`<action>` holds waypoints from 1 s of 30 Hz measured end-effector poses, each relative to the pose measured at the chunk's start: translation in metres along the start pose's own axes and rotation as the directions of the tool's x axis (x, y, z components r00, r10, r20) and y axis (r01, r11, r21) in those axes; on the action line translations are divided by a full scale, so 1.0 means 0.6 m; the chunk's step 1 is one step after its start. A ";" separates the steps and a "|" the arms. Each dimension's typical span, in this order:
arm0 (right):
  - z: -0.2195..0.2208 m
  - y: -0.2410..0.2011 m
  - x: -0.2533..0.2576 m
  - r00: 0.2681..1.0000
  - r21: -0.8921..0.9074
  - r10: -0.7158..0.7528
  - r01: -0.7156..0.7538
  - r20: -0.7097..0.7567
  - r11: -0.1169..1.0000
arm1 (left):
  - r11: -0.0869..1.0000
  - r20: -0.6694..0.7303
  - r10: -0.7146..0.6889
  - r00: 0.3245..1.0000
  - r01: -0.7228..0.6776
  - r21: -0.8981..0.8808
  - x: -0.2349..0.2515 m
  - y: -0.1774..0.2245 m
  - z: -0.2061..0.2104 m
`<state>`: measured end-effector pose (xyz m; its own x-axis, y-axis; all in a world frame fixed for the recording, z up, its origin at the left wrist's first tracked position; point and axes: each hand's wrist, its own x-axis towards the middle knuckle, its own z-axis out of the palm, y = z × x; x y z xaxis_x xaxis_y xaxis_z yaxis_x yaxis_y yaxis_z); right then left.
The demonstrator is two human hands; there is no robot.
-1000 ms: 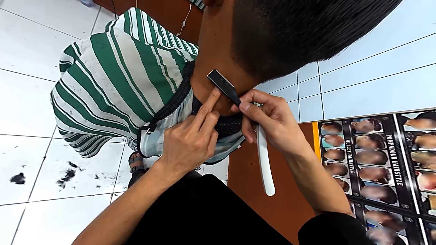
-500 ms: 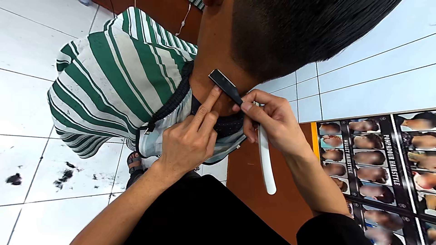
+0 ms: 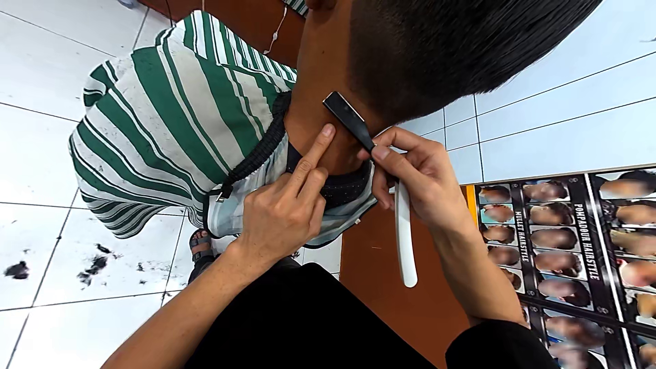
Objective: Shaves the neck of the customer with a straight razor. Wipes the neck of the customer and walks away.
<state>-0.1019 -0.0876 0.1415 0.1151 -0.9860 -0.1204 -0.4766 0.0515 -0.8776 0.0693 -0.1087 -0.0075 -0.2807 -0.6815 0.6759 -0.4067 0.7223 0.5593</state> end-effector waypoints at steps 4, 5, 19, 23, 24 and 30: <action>-0.005 0.003 0.005 0.998 -0.008 -0.057 0.057 -0.023 0.998 | 1.000 0.005 0.005 1.000 -0.005 -0.002 0.000 -0.001 0.001; -0.005 0.005 0.005 0.997 -0.013 -0.070 0.070 -0.023 0.997 | 1.000 0.007 0.008 1.000 -0.008 0.002 0.000 -0.001 0.001; -0.041 0.063 0.007 0.975 -0.010 -0.155 0.159 0.158 0.987 | 0.990 -0.027 0.023 0.999 -0.020 0.136 -0.010 0.025 0.002; -0.048 0.070 0.018 0.968 0.027 -0.174 0.172 0.181 0.985 | 0.986 -0.010 0.008 1.000 -0.006 0.167 -0.007 0.028 0.005; -0.048 0.073 0.022 0.967 0.042 -0.171 0.166 0.190 0.985 | 0.985 -0.006 0.009 1.000 -0.008 0.170 -0.008 0.027 0.007; -0.049 0.083 0.030 0.967 0.094 -0.154 0.137 0.203 0.986 | 0.980 -0.009 0.025 1.000 -0.023 0.196 -0.008 0.027 0.013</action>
<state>-0.1493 -0.1077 0.1091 0.3619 -0.9292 -0.0757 -0.3723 -0.0696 -0.9255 0.0575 -0.0949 -0.0056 -0.2831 -0.6623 0.6937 -0.5627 0.7004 0.4391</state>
